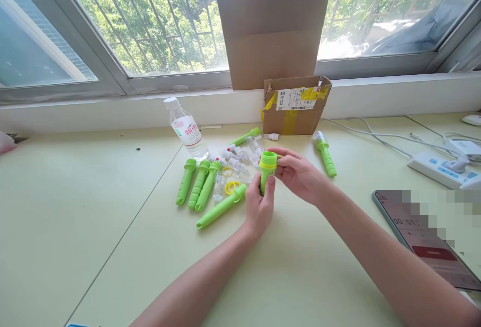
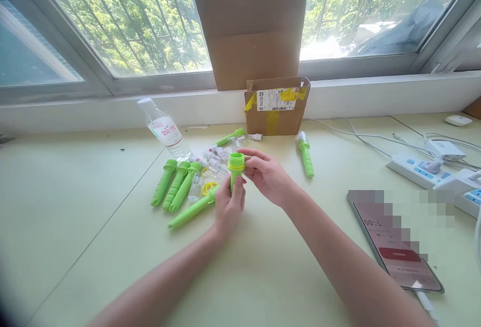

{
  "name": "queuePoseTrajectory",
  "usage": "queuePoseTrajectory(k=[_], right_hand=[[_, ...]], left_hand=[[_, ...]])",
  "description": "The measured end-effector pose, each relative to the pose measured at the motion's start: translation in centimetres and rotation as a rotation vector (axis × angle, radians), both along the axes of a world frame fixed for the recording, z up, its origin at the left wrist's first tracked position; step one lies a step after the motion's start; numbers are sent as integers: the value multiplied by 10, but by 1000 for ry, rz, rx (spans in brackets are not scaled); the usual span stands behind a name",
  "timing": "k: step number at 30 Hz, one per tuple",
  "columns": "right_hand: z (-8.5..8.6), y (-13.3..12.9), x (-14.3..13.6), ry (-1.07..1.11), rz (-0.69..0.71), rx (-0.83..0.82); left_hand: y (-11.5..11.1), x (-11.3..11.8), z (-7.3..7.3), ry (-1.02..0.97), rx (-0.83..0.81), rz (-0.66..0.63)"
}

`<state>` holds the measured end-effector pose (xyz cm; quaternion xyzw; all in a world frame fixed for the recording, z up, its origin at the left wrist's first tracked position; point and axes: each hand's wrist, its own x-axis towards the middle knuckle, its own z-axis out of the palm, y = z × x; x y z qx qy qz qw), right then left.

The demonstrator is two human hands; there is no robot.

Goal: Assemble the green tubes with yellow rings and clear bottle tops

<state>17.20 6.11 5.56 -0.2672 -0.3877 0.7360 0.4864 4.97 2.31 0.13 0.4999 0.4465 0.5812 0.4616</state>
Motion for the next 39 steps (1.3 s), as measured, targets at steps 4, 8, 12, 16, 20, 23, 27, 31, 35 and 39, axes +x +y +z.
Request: queuePoseTrajectory(k=[4, 8, 12, 16, 20, 23, 27, 31, 35, 39], right_hand=[[1, -1, -1, 13, 93, -17], [1, -1, -1, 10, 92, -1], [-1, -1, 0, 10, 73, 2], [-3, 0, 0, 24, 56, -17], [-1, 0, 0, 32, 58, -22], [1, -1, -1, 22, 47, -29], [3, -1, 0, -1, 16, -38], [3, 1, 1, 1, -17, -35], [3, 0, 2, 4, -5, -26], [2, -1, -2, -6, 63, -28]], left_hand=[[-1, -3, 0, -2, 56, -125], [-1, -4, 2, -53, 68, -163], [2, -4, 1, -149, -13, -213], [7, -4, 0, -255, -139, -279], [8, -5, -1, -294, -185, -363], [5, -4, -1, -239, -125, -325], [0, -3, 5, -100, -52, -170], [-3, -2, 11, -1, 23, -25], [-4, -1, 10, 66, 83, -18], [-4, 0, 8, -44, 14, -70]])
